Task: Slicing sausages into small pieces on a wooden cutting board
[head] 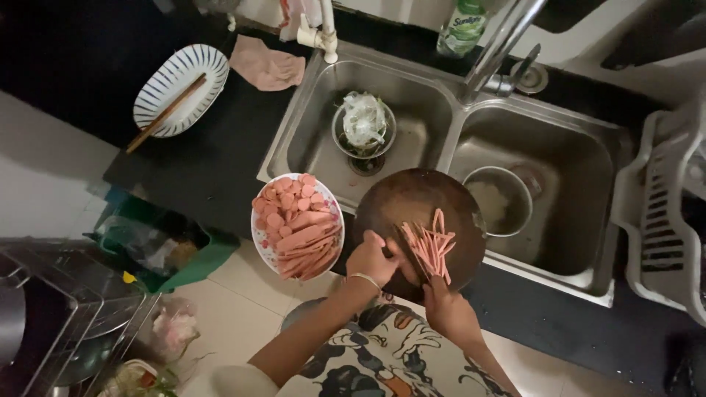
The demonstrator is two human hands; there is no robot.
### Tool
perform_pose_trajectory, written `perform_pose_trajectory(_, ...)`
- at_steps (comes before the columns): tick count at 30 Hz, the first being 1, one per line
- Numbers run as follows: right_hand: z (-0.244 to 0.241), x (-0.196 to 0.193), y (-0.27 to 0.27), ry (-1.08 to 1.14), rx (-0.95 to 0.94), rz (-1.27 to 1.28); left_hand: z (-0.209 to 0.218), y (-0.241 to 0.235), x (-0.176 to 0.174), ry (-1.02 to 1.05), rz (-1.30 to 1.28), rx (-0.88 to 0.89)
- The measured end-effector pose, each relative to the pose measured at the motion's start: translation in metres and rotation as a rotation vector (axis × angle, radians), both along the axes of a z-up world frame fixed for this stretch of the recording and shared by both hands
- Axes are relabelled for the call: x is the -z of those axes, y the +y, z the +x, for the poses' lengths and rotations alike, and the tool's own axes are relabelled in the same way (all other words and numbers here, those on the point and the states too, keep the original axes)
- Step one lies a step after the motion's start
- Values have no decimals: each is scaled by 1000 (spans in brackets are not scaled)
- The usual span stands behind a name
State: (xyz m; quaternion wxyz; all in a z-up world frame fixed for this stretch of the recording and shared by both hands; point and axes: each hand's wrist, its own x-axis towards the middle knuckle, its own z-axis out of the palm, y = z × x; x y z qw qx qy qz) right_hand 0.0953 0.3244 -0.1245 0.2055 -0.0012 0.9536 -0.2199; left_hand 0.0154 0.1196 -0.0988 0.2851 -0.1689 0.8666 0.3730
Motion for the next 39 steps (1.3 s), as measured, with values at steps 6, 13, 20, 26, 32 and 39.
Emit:
perform_pose_trajectory(6,2,-7,4,-106,-110,89,-1,0,1,16,-76,40)
perform_pose_trajectory(13,11,13,20,49,-234,93,-5,-1,-2,-15,-86,41)
perform_pose_trajectory(20,5,82,16,184,-475,183,-9,-2,3,-17,-71,63)
perform_pose_trajectory(26,-11,44,-3,-126,-140,67,-6,-4,13,38,-67,57)
perform_pose_trajectory(32,2,53,7,-136,-57,69,-6,-6,10,25,-81,76)
perform_pose_trajectory(39,-34,-93,-52,-640,145,105,-10,-5,10,-24,-82,85)
